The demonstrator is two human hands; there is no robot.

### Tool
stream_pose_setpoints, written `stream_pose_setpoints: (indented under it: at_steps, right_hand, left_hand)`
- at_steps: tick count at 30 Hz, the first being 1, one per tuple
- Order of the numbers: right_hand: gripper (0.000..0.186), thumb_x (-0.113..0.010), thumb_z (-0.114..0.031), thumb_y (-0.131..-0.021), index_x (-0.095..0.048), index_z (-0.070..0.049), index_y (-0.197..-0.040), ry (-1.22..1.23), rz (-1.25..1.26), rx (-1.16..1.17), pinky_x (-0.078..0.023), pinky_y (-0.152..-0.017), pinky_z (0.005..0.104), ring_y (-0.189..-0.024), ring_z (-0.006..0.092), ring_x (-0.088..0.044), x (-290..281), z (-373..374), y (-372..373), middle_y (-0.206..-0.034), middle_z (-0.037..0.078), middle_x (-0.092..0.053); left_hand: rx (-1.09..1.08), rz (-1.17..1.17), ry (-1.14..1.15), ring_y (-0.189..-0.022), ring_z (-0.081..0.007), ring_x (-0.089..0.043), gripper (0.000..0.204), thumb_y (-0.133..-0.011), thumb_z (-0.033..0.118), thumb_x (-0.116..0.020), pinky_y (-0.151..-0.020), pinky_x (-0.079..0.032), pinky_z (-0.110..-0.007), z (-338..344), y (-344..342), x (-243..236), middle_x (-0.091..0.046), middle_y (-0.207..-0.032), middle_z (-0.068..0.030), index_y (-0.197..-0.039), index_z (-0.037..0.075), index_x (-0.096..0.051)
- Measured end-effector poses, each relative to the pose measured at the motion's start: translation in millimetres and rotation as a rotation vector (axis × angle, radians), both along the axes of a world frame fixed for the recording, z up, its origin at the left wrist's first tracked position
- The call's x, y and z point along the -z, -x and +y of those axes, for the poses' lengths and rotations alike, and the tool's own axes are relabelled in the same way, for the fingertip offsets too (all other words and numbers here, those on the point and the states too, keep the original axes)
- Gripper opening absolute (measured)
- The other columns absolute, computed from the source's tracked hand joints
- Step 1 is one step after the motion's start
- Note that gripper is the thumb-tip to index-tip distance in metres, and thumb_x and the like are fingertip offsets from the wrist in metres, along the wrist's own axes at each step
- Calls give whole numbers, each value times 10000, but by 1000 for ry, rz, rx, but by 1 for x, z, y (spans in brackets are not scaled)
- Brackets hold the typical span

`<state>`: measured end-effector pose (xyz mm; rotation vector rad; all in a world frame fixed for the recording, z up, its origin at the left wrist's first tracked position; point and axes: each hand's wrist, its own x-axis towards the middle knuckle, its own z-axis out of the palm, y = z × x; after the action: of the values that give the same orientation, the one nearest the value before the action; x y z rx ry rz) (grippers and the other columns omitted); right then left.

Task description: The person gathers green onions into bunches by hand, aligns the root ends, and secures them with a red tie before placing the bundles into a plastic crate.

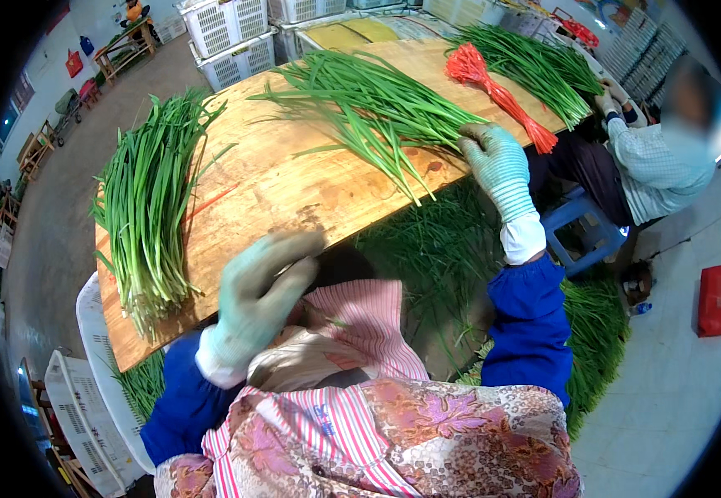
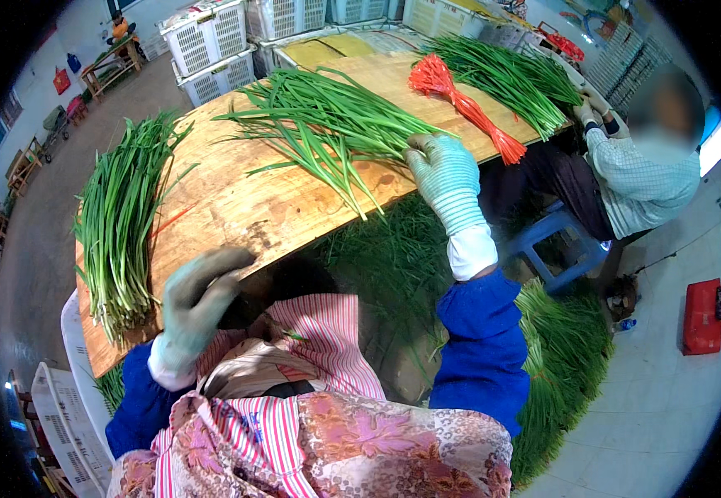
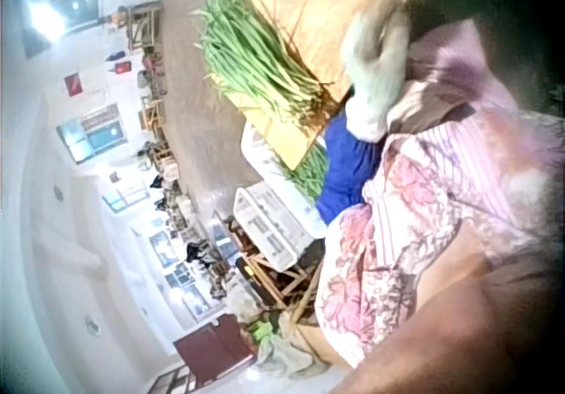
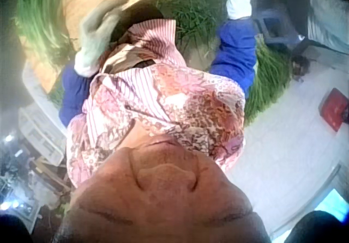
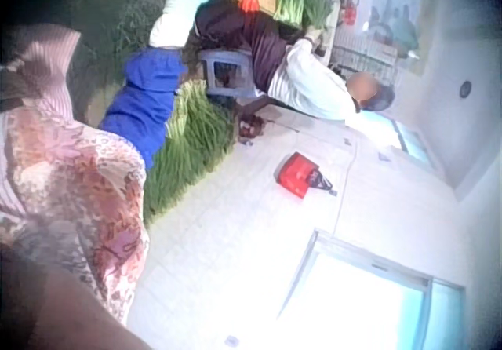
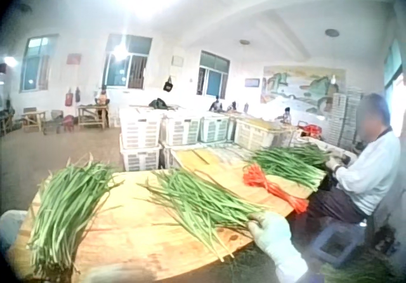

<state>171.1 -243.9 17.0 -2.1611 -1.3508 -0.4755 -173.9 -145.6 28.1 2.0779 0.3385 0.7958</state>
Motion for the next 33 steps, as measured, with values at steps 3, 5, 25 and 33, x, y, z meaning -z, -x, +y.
stream_pose_setpoints:
  at_steps: [3, 5, 25, 33]
  right_hand:
    - [228, -633, -250, -789, -659, -96, -954, 227, -141, 66, -480, -733, 428, -842, 322, -607, 4, 2, 7, -847, 158, -622]
    - [244, -657, -254, -760, -655, -105, -954, 138, -156, 18, -482, -712, 433, -806, 323, -607, 2, 5, 12, -821, 153, -613]
    - [189, -564, -195, -814, -621, -55, -928, 537, -77, 47, -506, -737, 439, -823, 336, -635, 28, 44, 24, -821, 188, -642]
    - [292, -533, -170, -768, -629, -3, -988, 207, 1003, 0, -493, -741, 392, -785, 316, -633, 20, 30, 42, -850, 196, -649]
  left_hand:
    - [32, -34, 219, -984, -178, -596, 245, -855, 55, -537, -874, -444, -270, 5, -62, 12, -640, -1037, -120, -1068, -40, -613]
    - [6, -50, 237, -990, -162, -589, 254, -872, 72, -534, -879, -440, -261, 10, -88, 14, -636, -1052, -112, -1093, -27, -606]
    - [-41, 322, -731, -738, -325, -575, 143, -757, 223, -614, -658, -449, -444, 21, -152, 48, -560, -782, -121, -846, 113, -589]
    - [-81, 214, -700, -882, -340, -581, 192, -770, 163, -615, -763, -459, -437, 38, -149, 46, -610, -1004, -140, -938, 72, -632]
